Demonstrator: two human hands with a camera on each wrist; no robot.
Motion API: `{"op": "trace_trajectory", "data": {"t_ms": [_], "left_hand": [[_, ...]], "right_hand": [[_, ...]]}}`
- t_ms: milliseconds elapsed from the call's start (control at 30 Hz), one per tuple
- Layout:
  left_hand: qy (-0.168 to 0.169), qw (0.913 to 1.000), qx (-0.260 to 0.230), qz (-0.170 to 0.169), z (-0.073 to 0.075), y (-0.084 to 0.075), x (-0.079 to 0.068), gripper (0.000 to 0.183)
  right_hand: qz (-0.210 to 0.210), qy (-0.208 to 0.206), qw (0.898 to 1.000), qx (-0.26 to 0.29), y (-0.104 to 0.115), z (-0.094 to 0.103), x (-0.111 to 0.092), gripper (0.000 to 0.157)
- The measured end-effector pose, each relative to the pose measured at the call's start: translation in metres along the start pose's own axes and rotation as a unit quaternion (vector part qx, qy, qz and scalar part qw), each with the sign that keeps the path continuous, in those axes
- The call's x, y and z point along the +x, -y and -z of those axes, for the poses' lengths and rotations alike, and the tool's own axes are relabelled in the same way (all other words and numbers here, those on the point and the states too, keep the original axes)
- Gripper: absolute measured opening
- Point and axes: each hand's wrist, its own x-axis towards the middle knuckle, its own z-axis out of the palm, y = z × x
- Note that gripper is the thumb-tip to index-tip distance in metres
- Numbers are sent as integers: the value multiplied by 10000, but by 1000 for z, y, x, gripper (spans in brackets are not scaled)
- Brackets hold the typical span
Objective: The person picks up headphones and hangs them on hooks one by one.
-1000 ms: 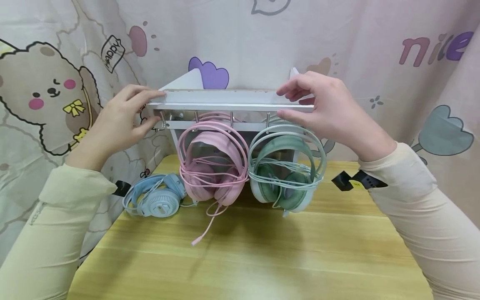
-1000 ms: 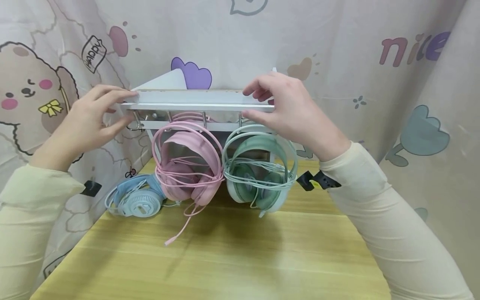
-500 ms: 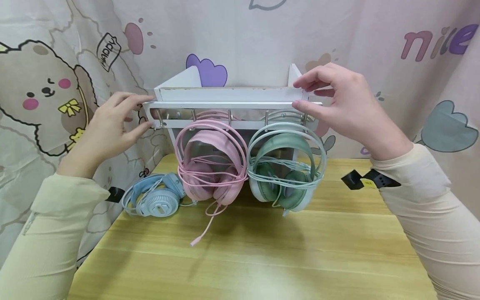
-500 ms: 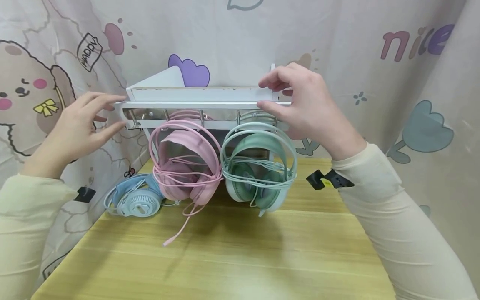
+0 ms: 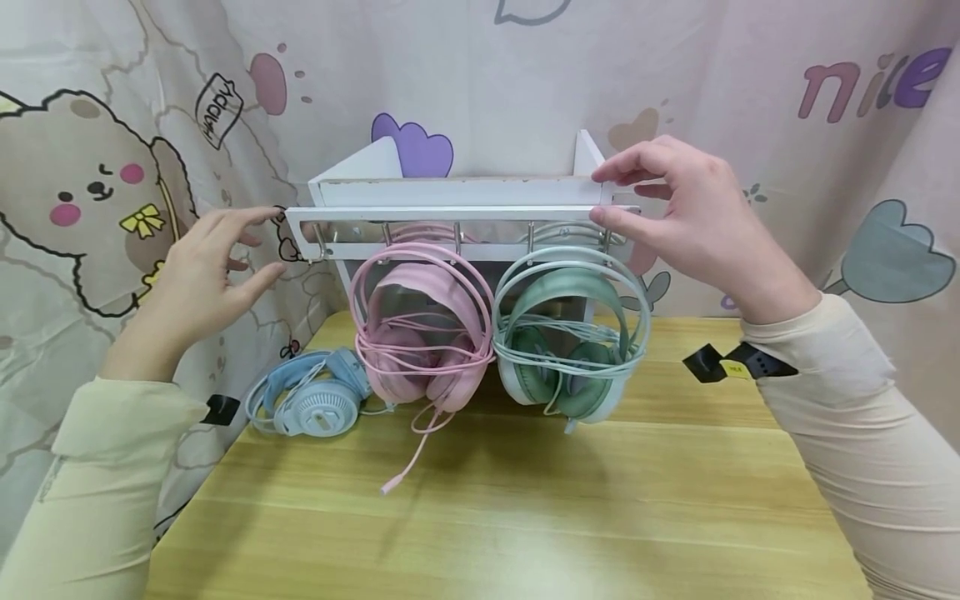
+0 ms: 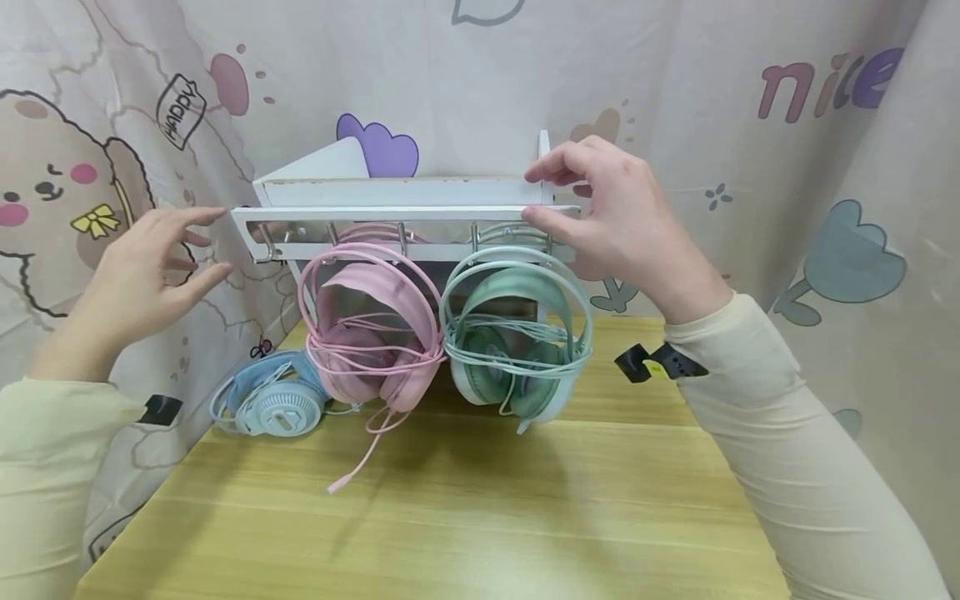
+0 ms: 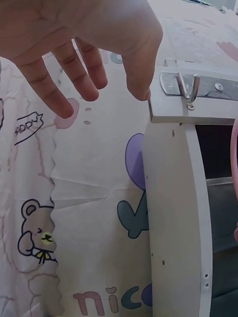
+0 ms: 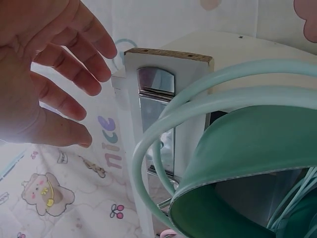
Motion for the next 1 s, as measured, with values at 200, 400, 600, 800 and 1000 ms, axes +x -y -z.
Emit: {"op": "trace_trajectory", "data": {"t_ms": [200,400,600,800,1000], "left_hand": [[58,9998,100,186,-7,10,-13,67],[301,9985,-32,458,-16,20,-28,64],[599,9944,5,876,-27,33,-43,59],[739,9912,-100,1095,-39,49,-60,57],[859,9871,-211,1335,-53,59,-72,50]], "right_hand": [[-19,-90,9999,60,-4,-3,1,36],[-117,-101,9997,165,-8,-5,2,37],[-35,-138,9998,130,-11,-6,2,41],[60,-168,9997,135,-15,-7,4,45],[189,-229,9994,201,-23,-11,6,44]]}}
